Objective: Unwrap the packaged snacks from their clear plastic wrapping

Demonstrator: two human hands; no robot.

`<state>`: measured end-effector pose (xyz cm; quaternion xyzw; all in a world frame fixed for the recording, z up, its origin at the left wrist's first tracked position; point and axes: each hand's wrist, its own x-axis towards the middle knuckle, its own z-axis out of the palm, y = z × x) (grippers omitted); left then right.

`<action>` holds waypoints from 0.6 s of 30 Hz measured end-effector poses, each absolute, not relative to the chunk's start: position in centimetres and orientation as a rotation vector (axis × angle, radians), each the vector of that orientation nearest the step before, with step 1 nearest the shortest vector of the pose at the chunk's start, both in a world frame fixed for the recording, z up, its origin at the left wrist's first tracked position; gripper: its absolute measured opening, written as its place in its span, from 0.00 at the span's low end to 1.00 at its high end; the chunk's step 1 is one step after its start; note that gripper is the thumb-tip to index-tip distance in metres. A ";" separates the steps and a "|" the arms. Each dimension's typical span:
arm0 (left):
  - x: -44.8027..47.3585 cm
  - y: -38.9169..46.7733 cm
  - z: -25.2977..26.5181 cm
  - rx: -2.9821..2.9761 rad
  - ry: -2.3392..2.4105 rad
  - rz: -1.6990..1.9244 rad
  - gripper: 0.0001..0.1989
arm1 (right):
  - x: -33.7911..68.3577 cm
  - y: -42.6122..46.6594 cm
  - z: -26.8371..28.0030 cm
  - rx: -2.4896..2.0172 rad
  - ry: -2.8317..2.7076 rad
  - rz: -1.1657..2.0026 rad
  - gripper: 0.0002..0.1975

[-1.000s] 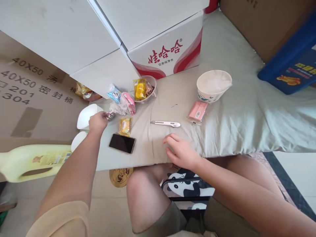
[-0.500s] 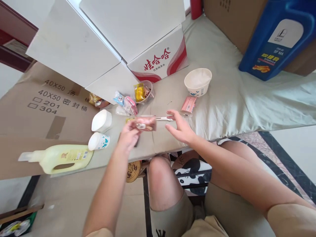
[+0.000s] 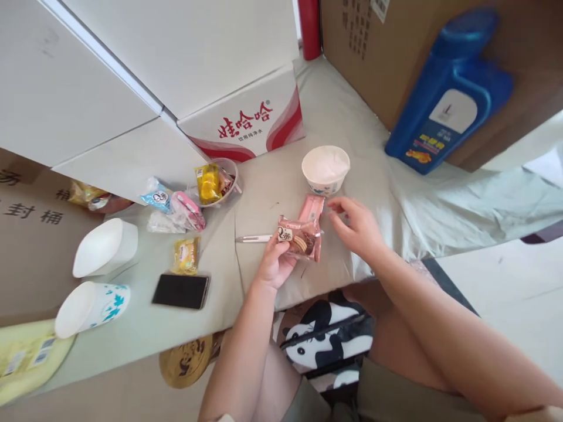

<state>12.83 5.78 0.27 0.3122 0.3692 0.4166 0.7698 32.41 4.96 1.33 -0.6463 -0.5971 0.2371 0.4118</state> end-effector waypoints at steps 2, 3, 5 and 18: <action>12.9 6.2 0.4 0.618 0.736 0.878 0.19 | 32.9 6.0 1.9 -1.782 -1.652 0.524 0.15; 12.9 6.3 0.5 0.600 0.710 0.869 0.19 | 33.1 6.9 2.2 -1.869 -1.741 0.494 0.17; 12.8 6.4 0.7 0.574 0.663 0.856 0.19 | 33.3 9.1 2.6 -2.049 -1.889 0.438 0.19; 9.4 5.7 1.8 0.322 0.508 0.882 0.20 | 37.2 23.6 0.9 -2.160 -1.528 0.520 0.16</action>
